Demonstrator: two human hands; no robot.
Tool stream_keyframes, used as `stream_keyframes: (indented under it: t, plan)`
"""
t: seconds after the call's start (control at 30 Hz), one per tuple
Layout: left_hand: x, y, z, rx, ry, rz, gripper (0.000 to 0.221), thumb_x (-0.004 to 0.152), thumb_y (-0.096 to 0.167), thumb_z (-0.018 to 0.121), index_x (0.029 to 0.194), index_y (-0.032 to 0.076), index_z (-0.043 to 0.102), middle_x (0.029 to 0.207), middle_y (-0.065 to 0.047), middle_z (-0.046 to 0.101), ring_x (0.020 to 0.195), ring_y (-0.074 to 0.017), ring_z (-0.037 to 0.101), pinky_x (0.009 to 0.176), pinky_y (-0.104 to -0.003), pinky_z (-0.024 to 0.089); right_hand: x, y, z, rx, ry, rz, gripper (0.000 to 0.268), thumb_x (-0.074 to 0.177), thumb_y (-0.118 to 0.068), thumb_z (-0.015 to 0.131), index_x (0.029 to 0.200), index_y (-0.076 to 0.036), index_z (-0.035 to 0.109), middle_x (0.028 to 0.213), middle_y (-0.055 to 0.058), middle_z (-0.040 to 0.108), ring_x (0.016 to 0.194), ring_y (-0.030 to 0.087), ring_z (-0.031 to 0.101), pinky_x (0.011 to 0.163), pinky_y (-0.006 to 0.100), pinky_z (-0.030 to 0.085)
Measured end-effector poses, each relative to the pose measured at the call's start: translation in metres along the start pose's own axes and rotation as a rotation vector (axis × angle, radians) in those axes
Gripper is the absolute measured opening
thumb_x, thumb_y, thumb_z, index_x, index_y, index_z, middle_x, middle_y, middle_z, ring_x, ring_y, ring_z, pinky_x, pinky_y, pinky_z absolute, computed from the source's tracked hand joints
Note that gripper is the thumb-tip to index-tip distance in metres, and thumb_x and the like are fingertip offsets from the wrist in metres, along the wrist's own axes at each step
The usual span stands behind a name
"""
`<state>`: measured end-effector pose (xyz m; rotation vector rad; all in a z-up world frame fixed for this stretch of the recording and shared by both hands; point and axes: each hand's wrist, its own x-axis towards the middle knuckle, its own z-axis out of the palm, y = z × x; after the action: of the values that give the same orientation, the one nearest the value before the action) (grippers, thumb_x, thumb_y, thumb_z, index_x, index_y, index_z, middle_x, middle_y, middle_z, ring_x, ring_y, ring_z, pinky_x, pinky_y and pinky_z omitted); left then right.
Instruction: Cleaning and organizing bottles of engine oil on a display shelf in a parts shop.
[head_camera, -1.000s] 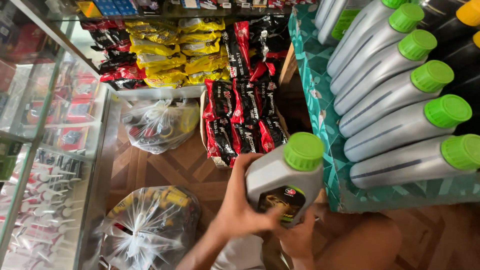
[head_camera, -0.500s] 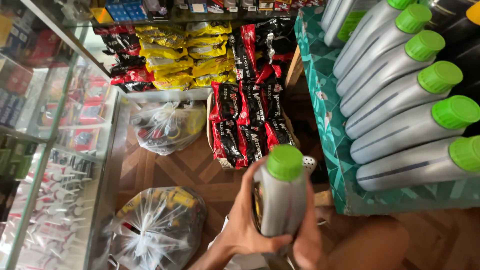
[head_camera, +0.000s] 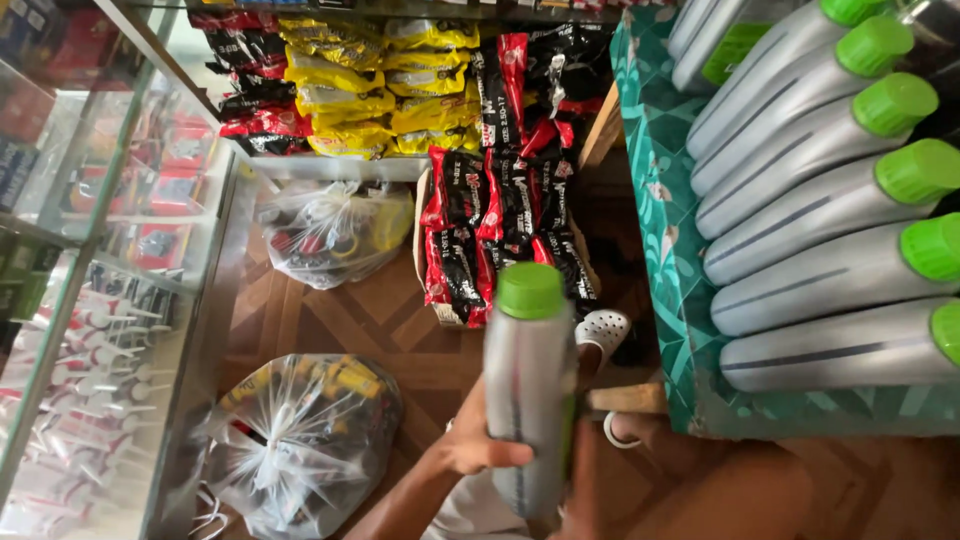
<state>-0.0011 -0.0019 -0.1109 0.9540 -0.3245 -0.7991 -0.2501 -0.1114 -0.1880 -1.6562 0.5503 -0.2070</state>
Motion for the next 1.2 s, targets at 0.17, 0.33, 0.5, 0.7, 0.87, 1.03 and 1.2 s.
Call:
stream_keyframes:
  t: [0.17,0.33,0.5,0.7,0.87,1.03,1.2]
  plan:
    - [-0.006,0.040,0.045,0.131,-0.249,0.035,0.135,0.065,0.033,0.088,0.172,0.007,0.011,0.168,-0.010,0.035,0.158,-0.0252,0.030,0.131,-0.040,0.025,0.098,-0.172,-0.018,0.002,-0.081,-0.361,0.104,0.093,-0.050,0.062,0.169,-0.005,0.007,0.167,0.027,0.021,0.155,0.038,0.026,0.124,0.047,0.024]
    - [-0.009,-0.003,0.026,-0.025,-0.235,-0.023,0.129,0.063,0.031,0.085,0.168,0.007,0.014,0.163,-0.012,0.037,0.153,-0.0270,0.034,0.128,-0.041,0.028,0.110,-0.223,0.007,-0.143,-0.091,-0.618,0.106,0.090,-0.045,0.065,0.166,0.000,0.005,0.172,0.029,0.011,0.161,0.042,0.016,0.128,0.049,0.016]
    - [0.000,-0.005,-0.012,-0.094,-0.103,0.006,0.120,0.059,0.030,0.079,0.162,0.000,0.025,0.153,-0.018,0.047,0.143,-0.0320,0.045,0.120,-0.042,0.035,0.091,-0.162,0.028,-0.290,-0.060,-0.739,0.112,0.078,-0.036,0.072,0.162,0.001,0.009,0.168,0.032,0.011,0.158,0.048,0.015,0.126,0.053,0.016]
    - [0.008,0.004,-0.022,-0.231,-0.158,-0.001,0.115,0.065,0.031,0.080,0.160,-0.008,0.030,0.147,-0.025,0.051,0.134,-0.0360,0.051,0.115,-0.046,0.041,0.107,-0.093,0.026,0.061,-0.160,-0.456,0.137,0.057,-0.024,0.092,0.158,0.002,0.005,0.161,0.028,0.020,0.150,0.042,0.024,0.118,0.052,0.026]
    - [0.017,0.015,-0.016,-0.033,-0.225,0.140,0.124,0.064,0.032,0.090,0.163,0.002,0.023,0.158,-0.014,0.045,0.147,-0.0281,0.044,0.124,-0.042,0.036,0.120,-0.122,0.008,0.630,-0.430,-0.049,0.150,0.049,-0.012,0.101,0.162,-0.004,0.003,0.161,0.021,0.032,0.148,0.034,0.037,0.118,0.050,0.036]
    - [0.032,0.053,0.006,0.255,-0.306,0.278,0.124,0.067,0.040,0.088,0.165,0.004,0.023,0.157,-0.014,0.043,0.147,-0.0286,0.042,0.127,-0.043,0.032,0.147,-0.137,-0.017,0.318,-0.445,-0.016,0.146,0.039,-0.010,0.102,0.157,-0.007,0.017,0.149,0.016,0.044,0.136,0.029,0.049,0.110,0.046,0.044]
    - [0.034,0.099,0.030,0.656,-0.273,0.535,0.124,0.067,0.049,0.078,0.168,0.003,0.022,0.156,-0.016,0.040,0.142,-0.0296,0.039,0.125,-0.038,0.027,0.156,-0.162,-0.015,0.222,-0.446,0.001,0.127,0.038,-0.008,0.101,0.147,-0.004,0.036,0.137,0.013,0.054,0.126,0.027,0.057,0.103,0.046,0.051]
